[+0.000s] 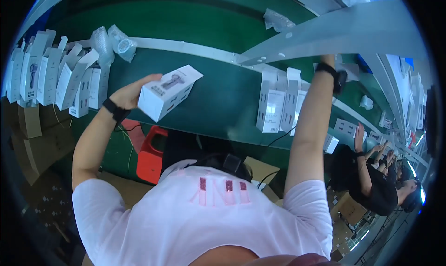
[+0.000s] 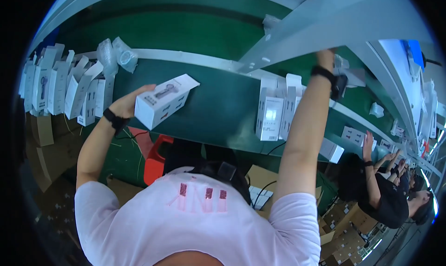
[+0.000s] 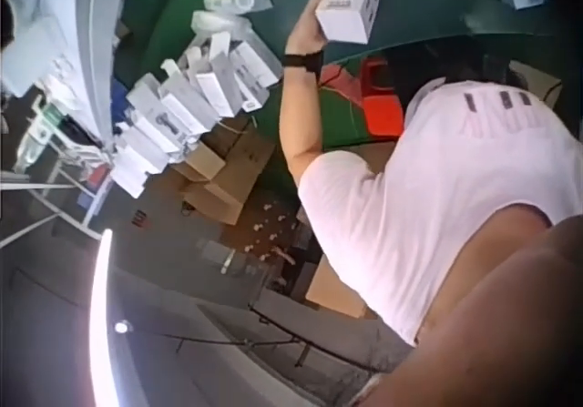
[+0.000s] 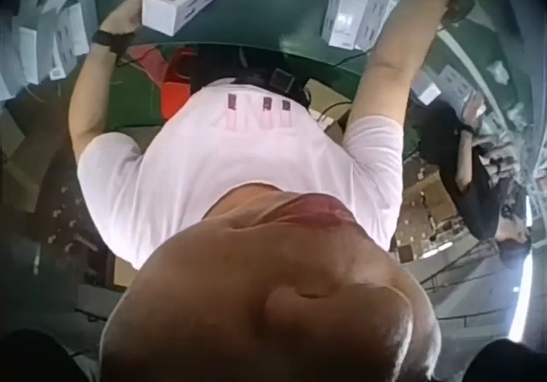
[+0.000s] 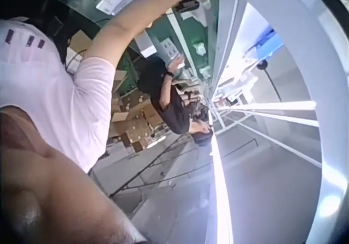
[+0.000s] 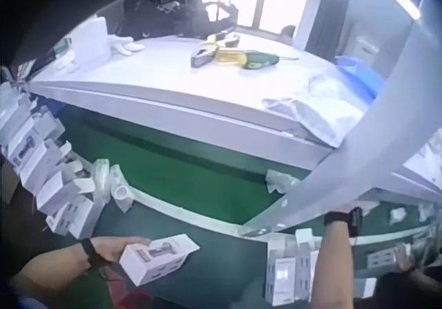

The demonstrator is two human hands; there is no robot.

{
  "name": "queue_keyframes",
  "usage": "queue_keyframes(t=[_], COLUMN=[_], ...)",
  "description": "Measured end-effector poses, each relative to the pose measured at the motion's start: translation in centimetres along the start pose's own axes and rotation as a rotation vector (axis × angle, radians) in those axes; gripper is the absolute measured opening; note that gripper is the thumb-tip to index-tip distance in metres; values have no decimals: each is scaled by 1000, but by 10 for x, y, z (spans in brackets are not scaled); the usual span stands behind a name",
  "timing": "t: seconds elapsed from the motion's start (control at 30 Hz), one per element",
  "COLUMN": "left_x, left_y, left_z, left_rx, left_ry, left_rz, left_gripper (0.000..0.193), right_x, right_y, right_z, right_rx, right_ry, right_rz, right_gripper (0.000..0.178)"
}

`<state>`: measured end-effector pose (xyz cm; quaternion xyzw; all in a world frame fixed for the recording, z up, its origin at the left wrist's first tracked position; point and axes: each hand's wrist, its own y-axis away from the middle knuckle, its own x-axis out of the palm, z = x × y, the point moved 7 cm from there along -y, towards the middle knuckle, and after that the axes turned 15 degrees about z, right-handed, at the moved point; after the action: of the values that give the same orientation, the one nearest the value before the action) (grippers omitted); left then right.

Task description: Placing electronic items into protective bubble wrap and white cardboard boxes.

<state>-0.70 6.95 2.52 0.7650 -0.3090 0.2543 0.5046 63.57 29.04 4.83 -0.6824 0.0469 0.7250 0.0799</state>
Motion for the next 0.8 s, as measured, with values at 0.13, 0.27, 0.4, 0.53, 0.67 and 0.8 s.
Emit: queue_keyframes(t=[0.13, 0.27, 0.4, 0.53, 0.67, 0.8], left_x=[-13, -5, -19, 34, 152, 242], left_y=[47, 45, 31, 38, 7, -33], left_z=[16, 15, 76, 52, 36, 32], left_rx=[-169, 53, -2, 411, 725, 511], left_ry=[-456, -1142, -1089, -1335, -668, -314], left_rz=[-331, -738, -843, -1006, -164, 368], left_gripper=[61, 78, 97, 107, 87, 83], right_x=[49, 85, 51, -27, -135, -155], right_y=[-3, -11, 17, 84, 223, 330], right_z=[188, 184, 214, 109, 149, 199], right_rx=[12, -104, -327, -406, 274, 373], right_ry=[179, 186, -56, -735, -883, -1632], right_rz=[382, 315, 499, 475, 617, 573], right_gripper=[88, 78, 54, 36, 58, 51])
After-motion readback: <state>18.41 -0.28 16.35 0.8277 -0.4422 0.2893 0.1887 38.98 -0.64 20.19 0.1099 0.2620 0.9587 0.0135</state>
